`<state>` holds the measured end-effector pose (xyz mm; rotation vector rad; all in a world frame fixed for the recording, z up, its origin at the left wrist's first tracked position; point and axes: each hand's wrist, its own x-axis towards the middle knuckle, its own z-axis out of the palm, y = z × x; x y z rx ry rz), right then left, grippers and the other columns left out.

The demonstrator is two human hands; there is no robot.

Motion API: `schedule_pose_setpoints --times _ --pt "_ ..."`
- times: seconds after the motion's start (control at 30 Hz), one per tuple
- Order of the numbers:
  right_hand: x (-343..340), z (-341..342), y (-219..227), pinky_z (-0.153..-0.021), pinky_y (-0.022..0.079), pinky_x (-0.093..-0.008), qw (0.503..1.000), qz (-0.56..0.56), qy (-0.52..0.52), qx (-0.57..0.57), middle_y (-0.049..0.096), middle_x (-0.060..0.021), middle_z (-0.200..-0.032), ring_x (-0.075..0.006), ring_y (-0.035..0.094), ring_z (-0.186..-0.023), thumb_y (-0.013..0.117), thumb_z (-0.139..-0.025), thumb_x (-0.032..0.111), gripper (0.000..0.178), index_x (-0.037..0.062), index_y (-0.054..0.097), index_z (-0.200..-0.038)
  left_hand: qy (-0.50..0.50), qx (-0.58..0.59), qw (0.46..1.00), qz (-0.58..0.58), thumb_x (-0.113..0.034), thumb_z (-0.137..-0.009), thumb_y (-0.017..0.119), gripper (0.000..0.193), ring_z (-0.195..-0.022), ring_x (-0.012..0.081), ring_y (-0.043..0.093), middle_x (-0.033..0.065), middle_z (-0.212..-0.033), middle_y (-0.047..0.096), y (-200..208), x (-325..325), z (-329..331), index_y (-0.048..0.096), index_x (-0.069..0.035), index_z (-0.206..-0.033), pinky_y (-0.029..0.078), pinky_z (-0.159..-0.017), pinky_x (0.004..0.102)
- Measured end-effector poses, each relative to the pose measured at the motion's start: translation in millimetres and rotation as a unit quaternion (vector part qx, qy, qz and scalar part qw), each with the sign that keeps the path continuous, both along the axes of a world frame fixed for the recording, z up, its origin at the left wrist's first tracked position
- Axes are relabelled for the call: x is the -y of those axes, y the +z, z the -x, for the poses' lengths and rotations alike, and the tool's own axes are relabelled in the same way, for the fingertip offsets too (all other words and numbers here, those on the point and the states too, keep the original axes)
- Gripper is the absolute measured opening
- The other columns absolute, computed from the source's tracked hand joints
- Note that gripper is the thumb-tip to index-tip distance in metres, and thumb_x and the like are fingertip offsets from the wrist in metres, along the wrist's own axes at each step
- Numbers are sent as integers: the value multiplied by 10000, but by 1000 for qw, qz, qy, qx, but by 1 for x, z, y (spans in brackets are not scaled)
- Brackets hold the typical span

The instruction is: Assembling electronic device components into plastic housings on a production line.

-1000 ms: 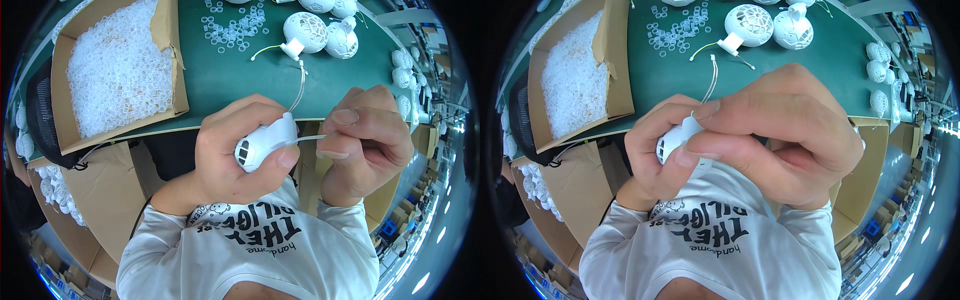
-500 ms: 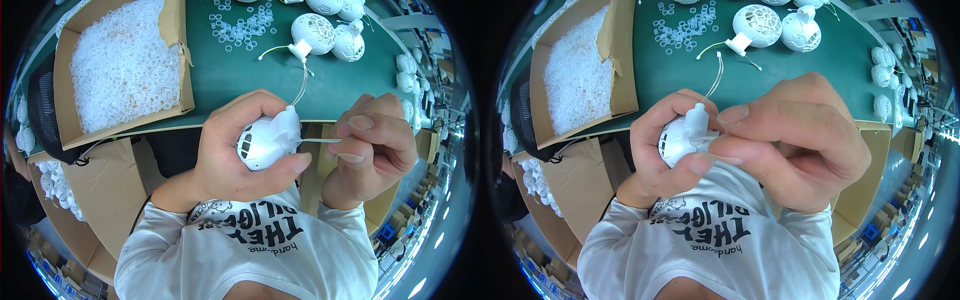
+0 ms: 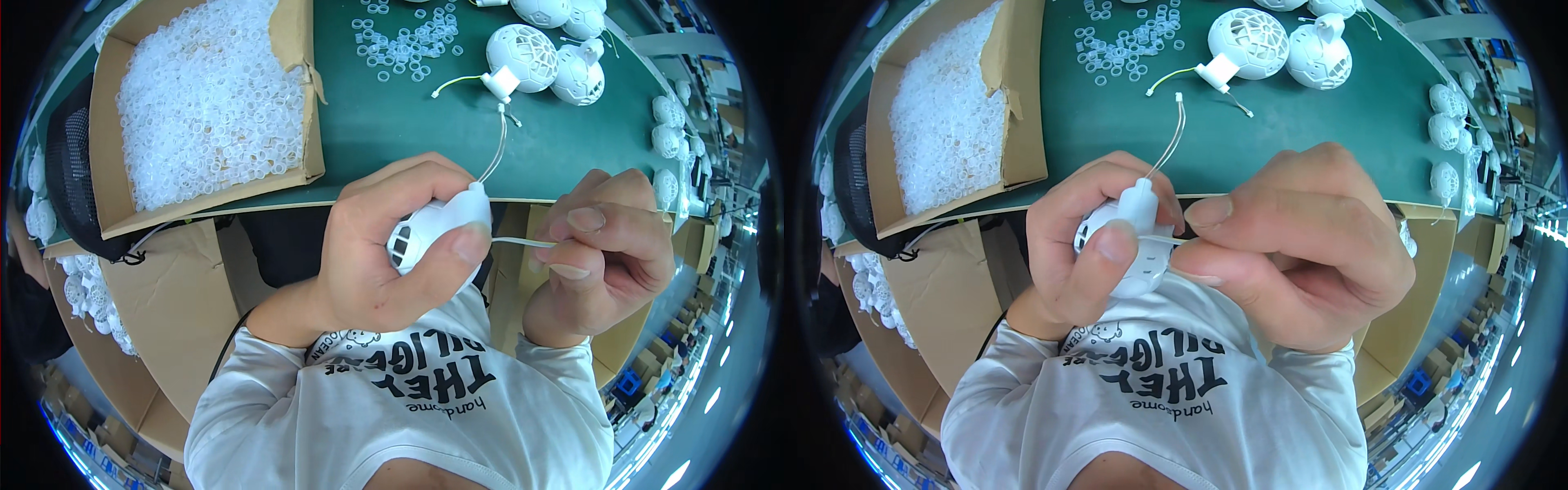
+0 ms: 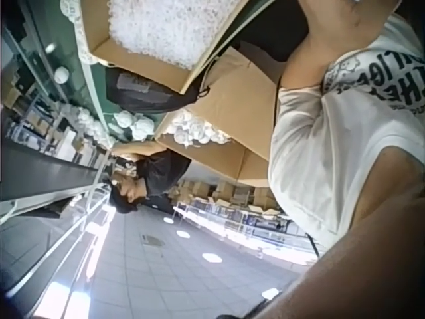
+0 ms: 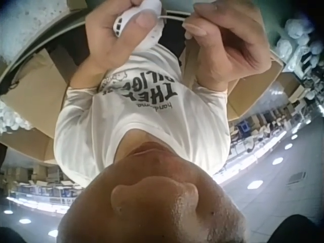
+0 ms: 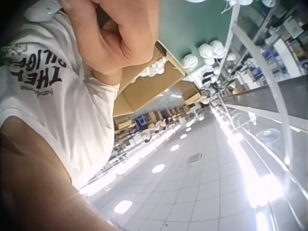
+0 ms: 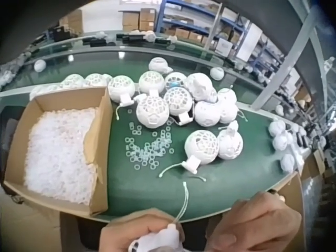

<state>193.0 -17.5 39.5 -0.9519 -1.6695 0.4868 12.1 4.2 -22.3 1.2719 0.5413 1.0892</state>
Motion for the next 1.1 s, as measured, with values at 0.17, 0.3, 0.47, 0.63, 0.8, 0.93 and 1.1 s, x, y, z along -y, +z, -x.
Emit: schedule_pose_setpoints --times 0.17,0.3,0.47,0.63,0.8,0.93,1.1 --pt "1 0 -4 -437 379 -214 1000 5 4 -3 554 -78 -726 -107 483 -465 769 -866 194 267 -17 631 -956 -15 39 999 -25 -97 -819 735 215 -736 163 583 100 -882 628 -2 1 2 623 22 -958 456 -653 269" --pt "1 1 -5 -427 372 -204 1000 3 10 -8 555 -80 -728 -103 474 -458 759 -879 204 277 -19 625 -974 -27 56 998 -3 -95 -793 760 246 -743 169 582 97 -880 624 -3 2 1 617 17 -958 457 -658 273" --pt "2 0 -3 -436 388 -208 1000 12 16 -13 561 -81 -736 -105 485 -466 760 -880 204 272 -18 626 -965 -20 66 997 20 -97 -774 780 277 -754 171 582 98 -886 622 -1 2 2 614 18 -964 455 -669 270" --pt "0 1 -6 -451 406 -215 1000 3 19 11 569 -83 -755 -109 506 -489 771 -867 196 271 -18 630 -956 -55 7 998 -31 -146 -819 737 358 -877 189 625 165 -1014 623 -9 -6 12 580 52 -1072 508 -770 309" --pt "-4 0 -4 -470 416 -219 999 -2 45 8 570 -81 -760 -118 528 -516 774 -854 161 250 -22 634 -949 -59 17 998 -18 -95 -799 742 321 -894 196 628 162 -1003 616 -5 -10 9 585 43 -1041 509 -788 314" --pt "-11 1 5 -481 419 -224 996 68 24 -58 579 -85 -778 -138 537 -537 751 -868 128 228 -29 643 -994 -29 67 996 45 -87 -791 746 316 -897 211 632 153 -977 607 7 -1 4 582 35 -1032 518 -807 337" --pt "-55 -7 1 -563 463 -300 967 -18 -65 246 629 -81 -874 -201 563 -679 717 -835 63 216 35 690 -1048 -34 49 998 10 -111 -784 756 398 -934 255 643 149 -955 602 14 -7 17 547 18 -1098 536 -872 420"
